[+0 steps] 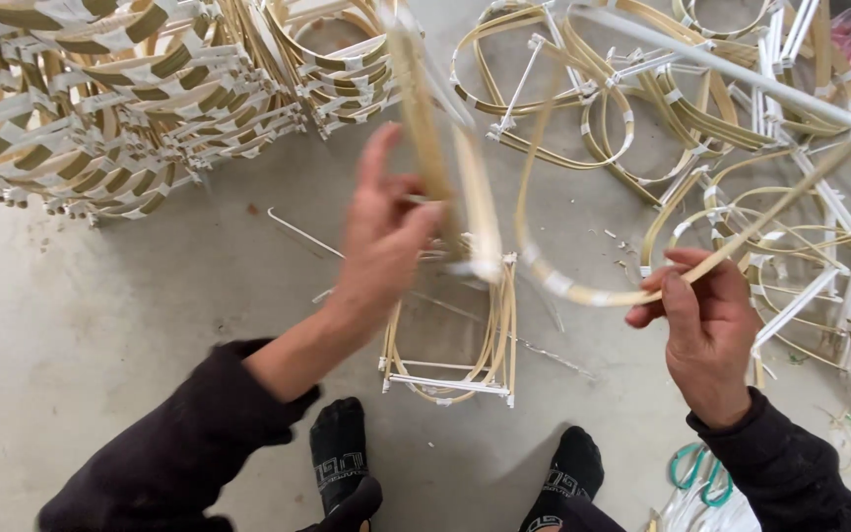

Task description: The person is manually assembling circular bamboo and plastic frames for lanterns or furniture, using glue and scissors for trimming.

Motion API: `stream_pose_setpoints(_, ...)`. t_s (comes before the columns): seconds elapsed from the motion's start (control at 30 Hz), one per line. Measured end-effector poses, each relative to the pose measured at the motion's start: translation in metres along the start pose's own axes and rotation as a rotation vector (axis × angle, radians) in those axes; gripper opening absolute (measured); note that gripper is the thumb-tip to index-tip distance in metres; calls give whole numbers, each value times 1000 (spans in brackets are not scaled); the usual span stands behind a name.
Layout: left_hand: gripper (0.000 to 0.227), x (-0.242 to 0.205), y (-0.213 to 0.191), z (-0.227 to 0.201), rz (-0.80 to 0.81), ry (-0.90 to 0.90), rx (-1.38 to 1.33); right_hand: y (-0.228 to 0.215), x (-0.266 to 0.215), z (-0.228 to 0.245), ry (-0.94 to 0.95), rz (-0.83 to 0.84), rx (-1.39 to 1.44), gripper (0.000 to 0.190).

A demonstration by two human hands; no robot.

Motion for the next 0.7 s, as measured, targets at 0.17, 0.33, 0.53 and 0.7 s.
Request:
stream_pose_setpoints(0.17, 66, -29, -54, -31, -32, 158, 360, 40, -23, -70, 322, 126, 222, 36)
stream_pose_setpoints(0.33, 50, -46, -77, -37, -125, 113, 406, 105, -67, -120, 717, 396, 275, 41)
stream_pose_setpoints(0.53, 37, -52, -67, -32, -9, 40, 379, 122, -84, -154, 966, 452, 289, 44)
stream_pose_setpoints(0.7, 40, -51, -56, -28, 121, -45, 250, 110, -77, -146, 1052, 586, 2, 53)
Point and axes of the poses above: each hand's wrist, its own x-axis towards the middle knuckle, its own y-axis out of the palm, z = x × y, the point moved 7 cm from there along x, towards the middle knuckle, and after that the axes turned 7 degrees about z, right-handed, at the moved point
